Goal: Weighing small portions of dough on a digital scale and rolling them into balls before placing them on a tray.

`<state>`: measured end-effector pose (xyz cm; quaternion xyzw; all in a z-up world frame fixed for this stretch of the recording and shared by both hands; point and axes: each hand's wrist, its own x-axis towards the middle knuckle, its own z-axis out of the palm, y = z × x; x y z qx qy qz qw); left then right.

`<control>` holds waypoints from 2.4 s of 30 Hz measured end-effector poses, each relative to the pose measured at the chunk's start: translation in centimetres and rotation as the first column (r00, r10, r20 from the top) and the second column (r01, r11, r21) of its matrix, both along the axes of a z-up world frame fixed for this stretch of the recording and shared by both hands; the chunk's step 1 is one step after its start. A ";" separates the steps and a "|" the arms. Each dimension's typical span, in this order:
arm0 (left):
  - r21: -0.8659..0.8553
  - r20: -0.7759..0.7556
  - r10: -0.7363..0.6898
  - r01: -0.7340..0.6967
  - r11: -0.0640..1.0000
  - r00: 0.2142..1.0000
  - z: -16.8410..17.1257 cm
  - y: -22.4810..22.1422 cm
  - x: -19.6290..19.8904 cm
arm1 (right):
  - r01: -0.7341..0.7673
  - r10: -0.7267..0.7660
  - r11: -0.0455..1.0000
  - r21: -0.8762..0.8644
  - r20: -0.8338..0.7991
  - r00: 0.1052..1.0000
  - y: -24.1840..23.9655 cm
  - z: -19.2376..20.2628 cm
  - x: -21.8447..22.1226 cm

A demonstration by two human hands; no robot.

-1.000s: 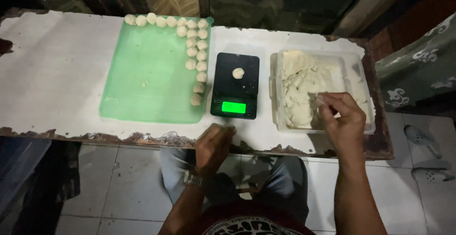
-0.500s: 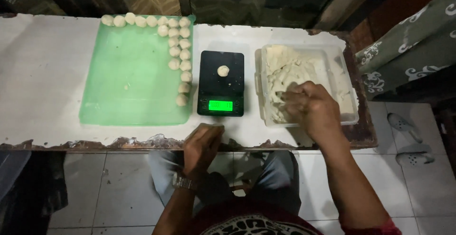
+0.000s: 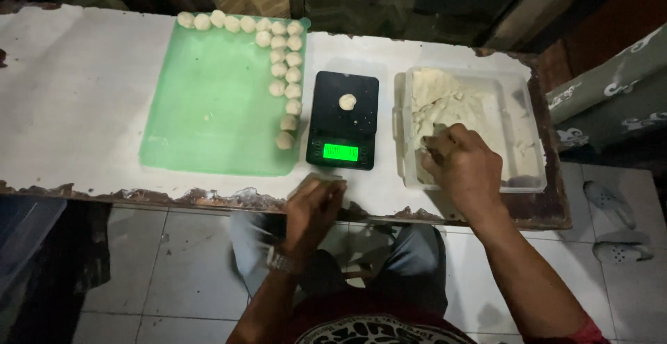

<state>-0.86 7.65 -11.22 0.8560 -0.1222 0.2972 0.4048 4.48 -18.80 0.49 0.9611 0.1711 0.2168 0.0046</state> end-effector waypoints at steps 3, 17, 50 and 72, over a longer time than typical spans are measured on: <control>-0.311 -0.050 -0.169 0.145 0.939 0.984 1.5 -2.8 -0.8 | 0.020 0.013 0.971 0.237 -0.138 0.990 -1.1 -0.7 -0.2; -0.125 -0.162 -0.310 0.292 0.948 0.937 8.2 -11.9 6.6 | 0.222 0.024 0.516 0.827 -0.273 0.962 -4.2 -1.1 0.7; 0.254 0.298 0.071 -0.151 0.955 0.952 7.6 -0.4 12.1 | 0.065 0.129 0.383 0.921 -0.123 0.984 -3.3 -0.2 -2.9; 0.116 -0.172 -0.117 0.138 0.984 0.978 2.0 1.3 19.6 | 0.045 0.120 0.386 0.921 -0.099 0.988 -4.2 -1.5 -2.9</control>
